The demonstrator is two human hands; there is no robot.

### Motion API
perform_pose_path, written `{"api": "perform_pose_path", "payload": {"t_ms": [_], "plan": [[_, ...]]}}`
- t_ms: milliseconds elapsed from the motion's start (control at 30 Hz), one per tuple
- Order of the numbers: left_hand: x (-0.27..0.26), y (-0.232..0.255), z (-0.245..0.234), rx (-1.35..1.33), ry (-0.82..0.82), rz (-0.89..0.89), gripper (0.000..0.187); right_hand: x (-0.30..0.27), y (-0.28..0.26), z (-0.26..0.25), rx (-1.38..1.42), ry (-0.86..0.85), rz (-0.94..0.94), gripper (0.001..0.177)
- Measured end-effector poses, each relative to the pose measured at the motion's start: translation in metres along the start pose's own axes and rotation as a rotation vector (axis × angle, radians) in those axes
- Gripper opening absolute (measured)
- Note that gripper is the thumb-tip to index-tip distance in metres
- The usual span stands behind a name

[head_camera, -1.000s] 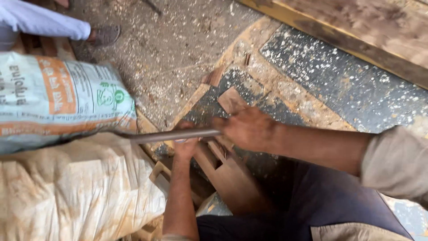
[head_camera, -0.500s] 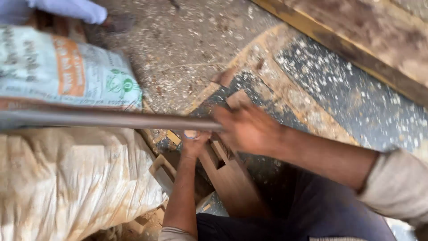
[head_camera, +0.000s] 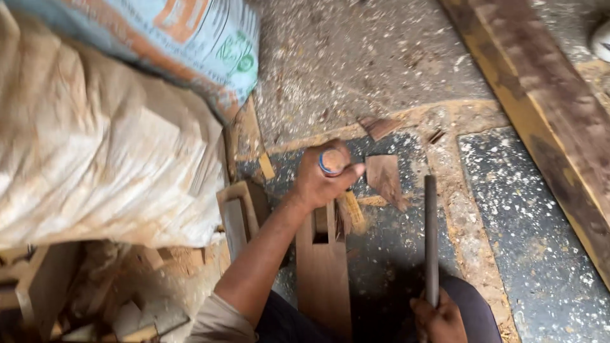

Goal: Chiseling and carving a joint or cavity in a piece of wood using a chisel and a hammer.

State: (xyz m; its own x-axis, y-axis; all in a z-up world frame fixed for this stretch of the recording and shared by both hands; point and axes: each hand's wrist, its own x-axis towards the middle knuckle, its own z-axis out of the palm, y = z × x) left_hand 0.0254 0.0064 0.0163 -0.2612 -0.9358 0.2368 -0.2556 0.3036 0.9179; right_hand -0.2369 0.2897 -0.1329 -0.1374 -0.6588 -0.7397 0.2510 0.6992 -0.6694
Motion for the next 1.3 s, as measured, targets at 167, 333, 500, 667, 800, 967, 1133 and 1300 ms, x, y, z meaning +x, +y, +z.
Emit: {"api": "perform_pose_path", "payload": {"t_ms": [167, 333, 500, 667, 800, 967, 1133, 1300], "plan": [[0.007, -0.003, 0.020, 0.045, -0.093, 0.146, 0.032, -0.024, -0.056, 0.024, -0.243, 0.027, -0.162, 0.018], [0.004, -0.011, 0.029, 0.025, -0.231, 0.093, 0.031, -0.067, -0.117, 0.027, -0.386, 0.082, -0.374, 0.016], [0.005, -0.007, 0.016, 0.044, -0.216, 0.025, 0.028, -0.102, -0.212, 0.047, -0.501, 0.150, -0.624, 0.022], [0.004, -0.002, 0.010, 0.166, -0.252, -0.170, 0.016, -0.136, -0.279, 0.082, -0.634, 0.172, -1.111, 0.024], [-0.007, -0.035, 0.006, 0.088, -0.240, -0.146, 0.017, -0.090, -0.269, 0.083, -0.964, 0.022, -1.194, 0.009], [-0.002, -0.074, 0.000, 0.032, -0.289, 0.038, 0.016, -0.059, -0.258, 0.102, -1.416, -0.121, -0.868, 0.020], [-0.003, -0.034, 0.003, 0.013, -0.223, -0.097, 0.016, -0.097, -0.291, 0.106, -1.106, -0.090, -1.079, 0.014], [-0.014, -0.067, 0.002, 0.055, -0.185, -0.289, 0.024, -0.060, -0.258, 0.096, -1.014, -0.037, -1.205, 0.011]]}}
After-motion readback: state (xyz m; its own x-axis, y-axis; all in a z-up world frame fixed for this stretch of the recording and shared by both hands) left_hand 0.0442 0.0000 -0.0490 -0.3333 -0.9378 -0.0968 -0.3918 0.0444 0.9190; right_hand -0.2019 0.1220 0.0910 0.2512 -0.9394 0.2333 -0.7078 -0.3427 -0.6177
